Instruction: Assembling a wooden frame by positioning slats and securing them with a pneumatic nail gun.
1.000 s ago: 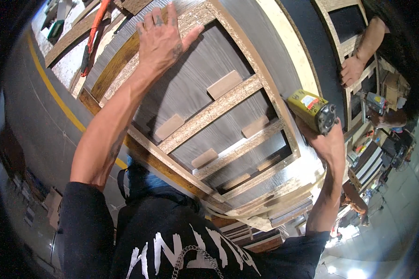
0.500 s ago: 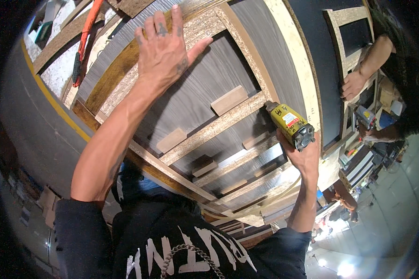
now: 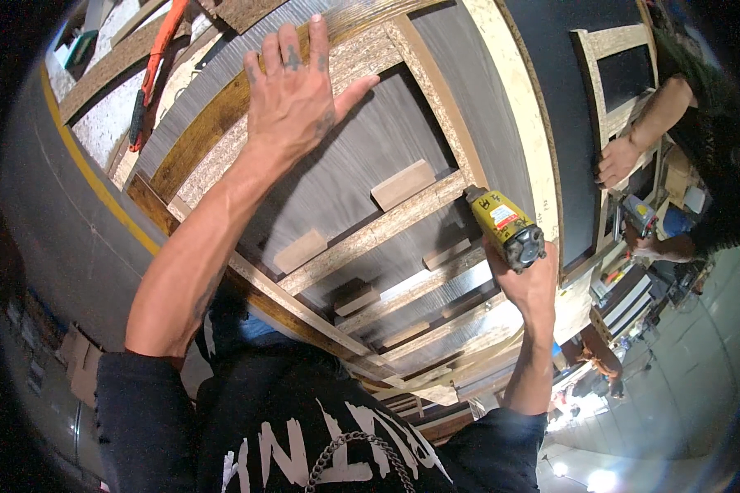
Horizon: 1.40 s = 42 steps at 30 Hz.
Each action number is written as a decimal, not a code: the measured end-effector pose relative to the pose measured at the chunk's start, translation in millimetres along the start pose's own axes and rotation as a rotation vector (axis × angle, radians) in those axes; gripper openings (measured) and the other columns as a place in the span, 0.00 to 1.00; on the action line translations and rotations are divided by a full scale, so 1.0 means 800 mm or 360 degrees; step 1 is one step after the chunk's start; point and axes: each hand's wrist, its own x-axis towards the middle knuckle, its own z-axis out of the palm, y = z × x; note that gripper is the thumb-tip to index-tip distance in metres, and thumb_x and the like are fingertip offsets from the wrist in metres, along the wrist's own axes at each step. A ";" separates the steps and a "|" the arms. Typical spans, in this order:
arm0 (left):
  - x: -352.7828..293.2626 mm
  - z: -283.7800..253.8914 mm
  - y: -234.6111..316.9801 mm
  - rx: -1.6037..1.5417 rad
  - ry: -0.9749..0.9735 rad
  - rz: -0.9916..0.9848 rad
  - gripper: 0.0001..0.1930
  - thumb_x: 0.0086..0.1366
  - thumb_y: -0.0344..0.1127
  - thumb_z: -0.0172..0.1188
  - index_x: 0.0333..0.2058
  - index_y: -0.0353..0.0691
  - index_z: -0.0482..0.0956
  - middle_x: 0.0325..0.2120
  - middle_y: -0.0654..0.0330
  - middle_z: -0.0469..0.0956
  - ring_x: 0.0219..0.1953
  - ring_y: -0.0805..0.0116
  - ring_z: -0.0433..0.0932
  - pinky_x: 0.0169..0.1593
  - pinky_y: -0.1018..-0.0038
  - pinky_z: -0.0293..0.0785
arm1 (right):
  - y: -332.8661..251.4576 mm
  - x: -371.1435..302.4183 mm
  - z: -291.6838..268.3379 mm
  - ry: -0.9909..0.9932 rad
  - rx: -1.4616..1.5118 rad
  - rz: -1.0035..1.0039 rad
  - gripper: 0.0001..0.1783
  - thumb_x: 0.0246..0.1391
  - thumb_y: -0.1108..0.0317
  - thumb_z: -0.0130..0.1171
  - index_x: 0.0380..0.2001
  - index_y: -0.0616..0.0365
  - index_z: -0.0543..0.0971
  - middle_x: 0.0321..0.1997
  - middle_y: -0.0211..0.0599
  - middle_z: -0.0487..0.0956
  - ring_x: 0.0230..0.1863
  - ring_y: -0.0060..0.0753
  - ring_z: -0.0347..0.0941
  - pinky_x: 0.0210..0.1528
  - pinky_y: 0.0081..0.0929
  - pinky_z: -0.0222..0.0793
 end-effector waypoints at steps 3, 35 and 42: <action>0.002 -0.003 0.007 -0.0037 0.0002 -0.0006 0.46 0.63 0.69 0.54 0.61 0.29 0.64 0.50 0.39 0.65 0.53 0.46 0.64 0.53 0.50 0.59 | 0.003 -0.001 -0.008 0.0047 0.0043 -0.0095 0.14 0.46 0.67 0.69 0.34 0.65 0.84 0.27 0.50 0.83 0.29 0.45 0.83 0.34 0.33 0.77; 0.003 -0.004 -0.001 -0.0039 -0.0135 -0.0006 0.47 0.64 0.70 0.51 0.63 0.28 0.62 0.51 0.39 0.63 0.55 0.46 0.62 0.56 0.49 0.57 | -0.016 0.013 -0.004 0.0022 0.0133 -0.0088 0.14 0.46 0.66 0.70 0.33 0.66 0.84 0.26 0.47 0.84 0.28 0.39 0.84 0.31 0.30 0.77; 0.004 -0.013 0.007 -0.0106 -0.0067 -0.0018 0.47 0.63 0.67 0.55 0.62 0.26 0.62 0.50 0.37 0.65 0.54 0.44 0.63 0.56 0.49 0.58 | 0.000 0.012 -0.005 -0.0164 0.0135 0.0058 0.19 0.50 0.62 0.69 0.41 0.65 0.83 0.35 0.46 0.85 0.39 0.38 0.84 0.42 0.29 0.77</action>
